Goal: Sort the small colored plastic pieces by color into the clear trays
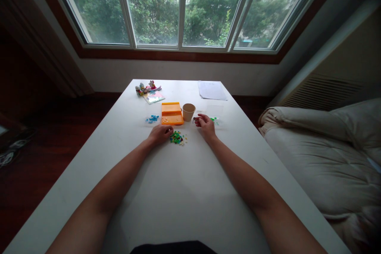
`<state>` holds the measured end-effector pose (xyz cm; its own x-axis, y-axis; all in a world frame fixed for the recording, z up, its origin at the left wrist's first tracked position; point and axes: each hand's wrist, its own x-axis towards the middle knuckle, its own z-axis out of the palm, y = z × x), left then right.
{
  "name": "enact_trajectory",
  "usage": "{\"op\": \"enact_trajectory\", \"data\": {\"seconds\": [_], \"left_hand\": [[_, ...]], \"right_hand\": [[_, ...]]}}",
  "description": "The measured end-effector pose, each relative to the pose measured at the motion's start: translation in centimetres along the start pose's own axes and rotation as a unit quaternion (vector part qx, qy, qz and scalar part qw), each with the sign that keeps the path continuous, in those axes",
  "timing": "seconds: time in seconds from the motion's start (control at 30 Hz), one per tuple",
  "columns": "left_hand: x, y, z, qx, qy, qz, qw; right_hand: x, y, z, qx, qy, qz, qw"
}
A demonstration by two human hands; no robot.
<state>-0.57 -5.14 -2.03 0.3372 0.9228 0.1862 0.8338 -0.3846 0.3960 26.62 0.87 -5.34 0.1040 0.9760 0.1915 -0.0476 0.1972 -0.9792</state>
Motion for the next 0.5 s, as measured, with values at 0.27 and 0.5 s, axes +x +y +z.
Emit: {"op": "enact_trajectory", "data": {"seconds": [0.27,0.5], "left_hand": [[0.0,0.0,0.0,-0.003,-0.001,-0.004,1.0],[0.0,0.0,0.0,-0.003,0.003,0.0,1.0]], "right_hand": [[-0.3,-0.3,0.0,-0.048,-0.013,-0.016,0.999],[-1.9,-1.5,0.7,-0.188,-0.142,-0.11,0.966]]}}
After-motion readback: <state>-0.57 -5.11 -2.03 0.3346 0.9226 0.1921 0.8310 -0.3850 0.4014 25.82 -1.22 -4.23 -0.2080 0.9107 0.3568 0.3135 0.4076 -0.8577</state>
